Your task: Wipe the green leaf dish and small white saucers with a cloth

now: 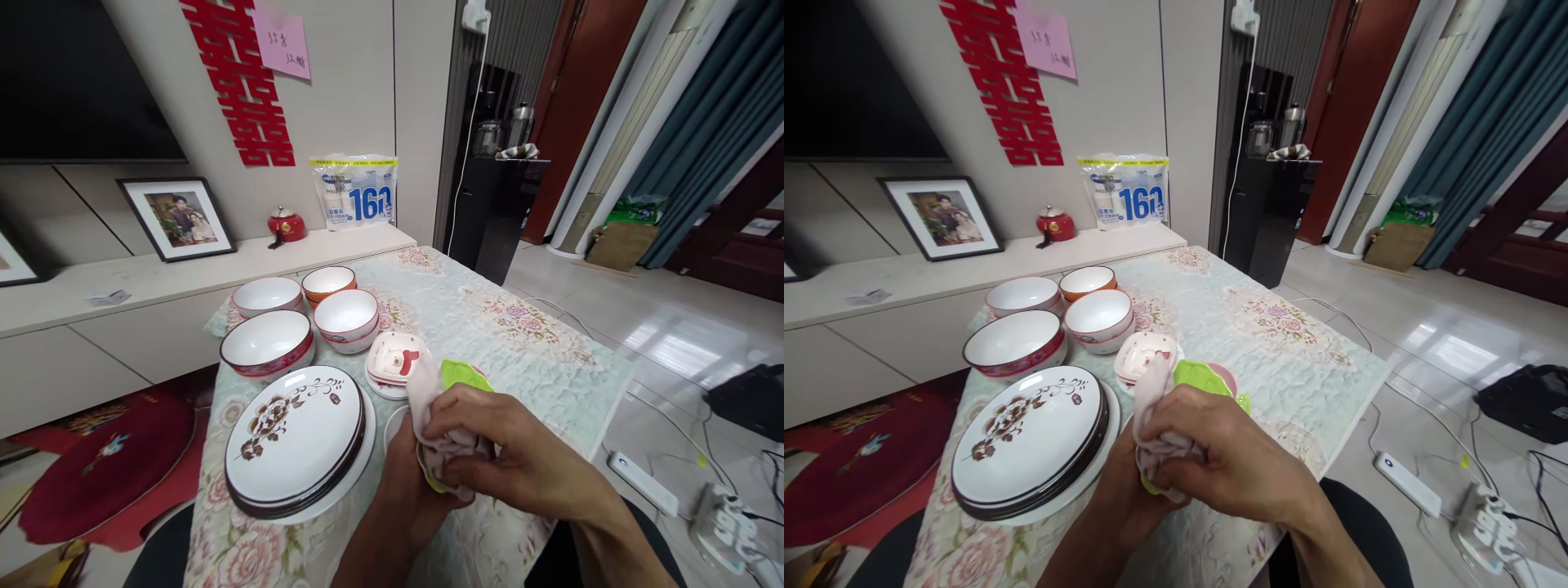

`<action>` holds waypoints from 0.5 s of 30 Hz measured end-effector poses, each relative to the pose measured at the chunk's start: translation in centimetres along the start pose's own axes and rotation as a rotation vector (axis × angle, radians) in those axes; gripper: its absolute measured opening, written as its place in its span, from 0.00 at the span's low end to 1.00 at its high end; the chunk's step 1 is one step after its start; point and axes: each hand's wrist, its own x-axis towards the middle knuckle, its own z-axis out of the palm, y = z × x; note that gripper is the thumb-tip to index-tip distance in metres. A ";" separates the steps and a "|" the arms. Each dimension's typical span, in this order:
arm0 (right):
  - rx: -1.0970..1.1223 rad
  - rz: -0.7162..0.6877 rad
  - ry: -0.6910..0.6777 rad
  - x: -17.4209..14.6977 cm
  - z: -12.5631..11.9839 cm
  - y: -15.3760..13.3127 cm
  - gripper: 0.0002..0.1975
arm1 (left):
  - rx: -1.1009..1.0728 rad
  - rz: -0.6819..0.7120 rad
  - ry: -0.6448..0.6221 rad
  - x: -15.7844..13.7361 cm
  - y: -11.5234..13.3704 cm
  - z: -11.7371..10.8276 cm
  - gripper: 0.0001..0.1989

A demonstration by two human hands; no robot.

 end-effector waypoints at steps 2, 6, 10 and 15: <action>-0.018 -0.065 0.022 0.1 0.0 0.7 0.15 | 0.026 0.006 -0.010 0.1 -0.2 0.0 0.15; -0.264 -0.073 0.268 0.5 0.6 2.4 0.14 | 0.143 -0.009 -0.044 -0.1 -0.2 0.0 0.24; -0.523 -0.019 0.447 0.6 0.9 3.5 0.13 | 0.194 -0.008 -0.097 -0.4 -0.2 0.3 0.29; -0.674 0.081 0.627 0.7 1.1 4.0 0.14 | 0.226 0.156 -0.141 -0.4 -0.8 0.4 0.29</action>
